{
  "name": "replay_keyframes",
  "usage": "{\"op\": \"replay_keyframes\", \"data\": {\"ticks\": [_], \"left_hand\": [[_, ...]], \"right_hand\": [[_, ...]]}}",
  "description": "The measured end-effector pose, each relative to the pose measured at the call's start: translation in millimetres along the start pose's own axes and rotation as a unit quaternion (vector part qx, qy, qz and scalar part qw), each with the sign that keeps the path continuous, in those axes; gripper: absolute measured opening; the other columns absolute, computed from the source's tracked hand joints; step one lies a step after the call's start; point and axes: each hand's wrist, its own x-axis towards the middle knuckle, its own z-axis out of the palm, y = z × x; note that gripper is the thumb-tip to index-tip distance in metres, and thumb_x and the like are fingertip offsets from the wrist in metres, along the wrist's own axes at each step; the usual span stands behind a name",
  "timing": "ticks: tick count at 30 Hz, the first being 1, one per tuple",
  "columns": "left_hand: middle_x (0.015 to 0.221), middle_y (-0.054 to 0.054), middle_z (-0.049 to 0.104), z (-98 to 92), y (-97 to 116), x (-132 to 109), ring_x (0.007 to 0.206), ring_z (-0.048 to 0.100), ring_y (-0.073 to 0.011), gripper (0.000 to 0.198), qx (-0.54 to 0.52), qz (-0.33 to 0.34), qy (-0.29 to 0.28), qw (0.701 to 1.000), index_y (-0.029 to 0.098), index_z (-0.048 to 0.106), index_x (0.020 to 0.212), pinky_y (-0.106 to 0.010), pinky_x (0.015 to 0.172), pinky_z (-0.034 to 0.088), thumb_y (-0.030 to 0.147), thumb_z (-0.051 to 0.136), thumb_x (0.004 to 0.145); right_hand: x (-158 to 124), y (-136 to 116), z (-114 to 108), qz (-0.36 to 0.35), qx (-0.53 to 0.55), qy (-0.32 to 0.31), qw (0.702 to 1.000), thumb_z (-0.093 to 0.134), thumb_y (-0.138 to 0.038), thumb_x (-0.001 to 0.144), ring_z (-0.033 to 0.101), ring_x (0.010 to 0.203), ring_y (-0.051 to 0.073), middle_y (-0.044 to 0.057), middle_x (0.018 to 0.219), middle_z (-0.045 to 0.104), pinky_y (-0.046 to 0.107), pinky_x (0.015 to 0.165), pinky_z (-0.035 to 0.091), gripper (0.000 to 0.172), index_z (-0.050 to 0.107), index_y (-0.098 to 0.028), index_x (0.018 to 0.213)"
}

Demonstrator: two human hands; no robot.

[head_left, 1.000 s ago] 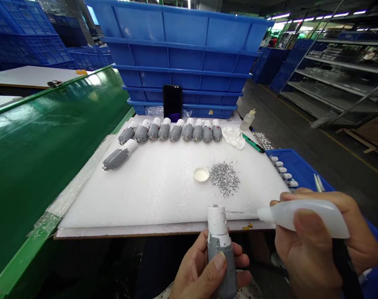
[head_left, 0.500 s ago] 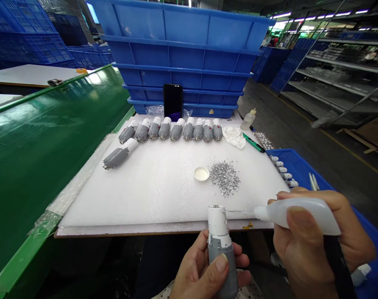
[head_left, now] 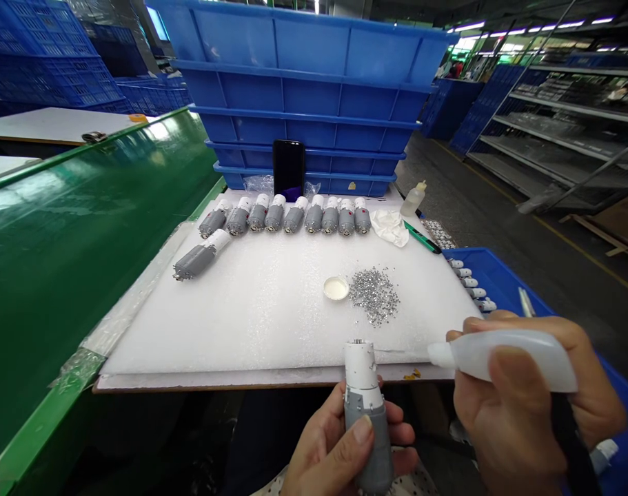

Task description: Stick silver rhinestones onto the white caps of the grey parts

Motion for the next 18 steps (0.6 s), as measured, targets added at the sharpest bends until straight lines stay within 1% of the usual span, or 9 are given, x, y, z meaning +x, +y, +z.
{"op": "replay_keyframes", "data": {"ticks": [3, 5, 6, 7, 9, 12, 14, 16, 18], "left_hand": [[0.090, -0.008, 0.070, -4.0, 1, 1, 0.077, 0.070, -0.0206, 0.043, 0.038, 0.005, -0.007, 0.999, 0.016, 0.072, 0.110, -0.035, 0.076, 0.054, 0.038, 0.081, 0.075], [0.079, -0.005, 0.067, -6.4, 1, 2, 0.064, 0.069, -0.0170, 0.053, 0.075, 0.004, -0.009, 0.997, 0.016, 0.070, 0.115, -0.027, 0.064, 0.049, 0.046, 0.081, 0.072], [0.075, -0.003, 0.066, -7.1, 0, 3, 0.061, 0.068, -0.0158, 0.056, 0.086, 0.005, -0.010, 0.996, 0.016, 0.069, 0.116, -0.025, 0.061, 0.047, 0.047, 0.081, 0.072], [0.074, -0.003, 0.066, -7.4, 0, 3, 0.061, 0.067, -0.0151, 0.054, 0.087, 0.007, -0.008, 0.996, 0.016, 0.069, 0.115, -0.025, 0.061, 0.047, 0.048, 0.081, 0.072], [0.077, -0.005, 0.068, -6.9, -1, 4, 0.064, 0.067, -0.0149, 0.044, 0.063, 0.019, -0.002, 0.998, 0.015, 0.071, 0.107, -0.027, 0.066, 0.049, 0.044, 0.079, 0.075], [0.091, -0.011, 0.074, -4.6, -2, 3, 0.073, 0.067, -0.0168, 0.030, 0.007, 0.028, 0.003, 1.000, 0.014, 0.073, 0.100, -0.031, 0.073, 0.052, 0.036, 0.076, 0.080], [0.100, -0.015, 0.075, -3.0, -2, 2, 0.081, 0.067, -0.0184, 0.031, -0.016, 0.014, -0.004, 1.000, 0.014, 0.072, 0.105, -0.030, 0.074, 0.051, 0.034, 0.074, 0.082], [0.106, -0.016, 0.074, -1.6, 0, 1, 0.084, 0.067, -0.0193, 0.033, -0.023, -0.002, -0.016, 1.000, 0.013, 0.071, 0.110, -0.029, 0.074, 0.051, 0.035, 0.071, 0.085], [0.105, -0.016, 0.073, -0.5, 1, 1, 0.085, 0.066, -0.0193, 0.033, -0.022, -0.005, -0.023, 0.999, 0.012, 0.072, 0.110, -0.029, 0.073, 0.051, 0.035, 0.067, 0.088]], "right_hand": [[3, -8, -1, 0.053, 0.082, 0.055, 0.994, 0.072, -0.031, 0.077, 0.056, 0.063, 0.022, 0.004, 0.070, 0.058, 0.037, 0.052, 0.046, 0.012, 0.068, -0.020, 0.076], [4, -12, -3, 0.093, 0.084, 0.061, 0.990, 0.073, -0.031, 0.076, 0.057, 0.066, 0.024, 0.005, 0.072, 0.057, 0.037, 0.052, 0.048, 0.011, 0.068, -0.021, 0.075], [4, -12, -5, 0.099, 0.081, 0.063, 0.990, 0.073, -0.032, 0.076, 0.057, 0.066, 0.024, 0.005, 0.072, 0.056, 0.037, 0.052, 0.048, 0.011, 0.068, -0.021, 0.074], [4, -11, -5, 0.094, 0.078, 0.064, 0.990, 0.073, -0.031, 0.075, 0.057, 0.066, 0.025, 0.005, 0.071, 0.057, 0.038, 0.053, 0.048, 0.011, 0.068, -0.022, 0.074], [4, -8, -5, 0.079, 0.068, 0.065, 0.992, 0.073, -0.031, 0.074, 0.058, 0.064, 0.025, 0.006, 0.070, 0.058, 0.039, 0.054, 0.045, 0.011, 0.069, -0.021, 0.074], [3, -1, -1, 0.053, 0.057, 0.070, 0.994, 0.075, -0.031, 0.073, 0.058, 0.061, 0.025, 0.006, 0.068, 0.061, 0.038, 0.053, 0.042, 0.013, 0.070, -0.019, 0.073], [3, 2, 2, 0.029, 0.055, 0.065, 0.996, 0.076, -0.031, 0.073, 0.056, 0.057, 0.022, 0.005, 0.067, 0.061, 0.037, 0.051, 0.039, 0.014, 0.070, -0.019, 0.074], [3, 2, 1, 0.005, 0.051, 0.049, 0.998, 0.075, -0.031, 0.075, 0.054, 0.054, 0.020, 0.003, 0.067, 0.060, 0.035, 0.048, 0.037, 0.014, 0.070, -0.018, 0.075], [2, 0, -4, 0.001, 0.008, 0.005, 1.000, 0.071, -0.033, 0.081, 0.054, 0.055, 0.019, 0.003, 0.069, 0.060, 0.034, 0.048, 0.038, 0.014, 0.070, -0.019, 0.078]]}}
